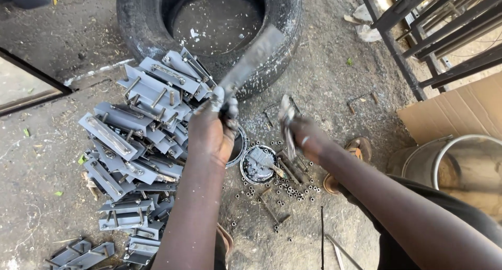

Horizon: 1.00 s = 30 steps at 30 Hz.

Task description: Assembling metal brackets with bolts and painting them with a brush.

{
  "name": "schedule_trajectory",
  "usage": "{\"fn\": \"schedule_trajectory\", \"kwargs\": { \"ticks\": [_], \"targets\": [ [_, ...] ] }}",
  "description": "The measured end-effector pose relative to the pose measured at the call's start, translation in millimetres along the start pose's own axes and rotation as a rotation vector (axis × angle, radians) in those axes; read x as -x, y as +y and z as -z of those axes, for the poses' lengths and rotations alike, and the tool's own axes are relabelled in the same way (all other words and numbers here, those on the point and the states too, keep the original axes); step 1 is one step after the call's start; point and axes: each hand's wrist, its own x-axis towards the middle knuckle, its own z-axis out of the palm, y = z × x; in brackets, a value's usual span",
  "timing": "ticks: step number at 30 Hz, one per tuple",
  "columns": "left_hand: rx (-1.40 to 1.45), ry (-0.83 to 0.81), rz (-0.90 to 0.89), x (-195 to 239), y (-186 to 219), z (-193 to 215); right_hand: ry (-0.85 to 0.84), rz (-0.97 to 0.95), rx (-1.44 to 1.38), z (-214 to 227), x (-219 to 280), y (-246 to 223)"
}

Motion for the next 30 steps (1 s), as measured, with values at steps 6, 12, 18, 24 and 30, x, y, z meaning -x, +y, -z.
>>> {"fn": "schedule_trajectory", "kwargs": {
  "ticks": [6,12,18,24,30],
  "targets": [
    [0.257,-0.016,-0.032,-1.4,6.8,-11.0,-0.361,-0.125,0.842,46.8,-53.7,187.0],
    [0.218,-0.024,-0.08,-2.2,2.4,-12.0,-0.318,0.079,1.675,36.5,-35.3,313.6],
    [0.064,0.014,-0.176,1.4,4.3,-7.7,-0.282,0.04,1.747,34.5,-21.1,336.2],
    [-0.167,0.136,-0.355,-3.3,25.4,7.6,-0.129,-0.045,1.396,33.6,-88.9,353.0],
    [-0.225,0.147,-0.427,-2.6,32.2,17.4,0.029,-0.063,1.447,26.8,-126.7,285.4]
  ]
}}
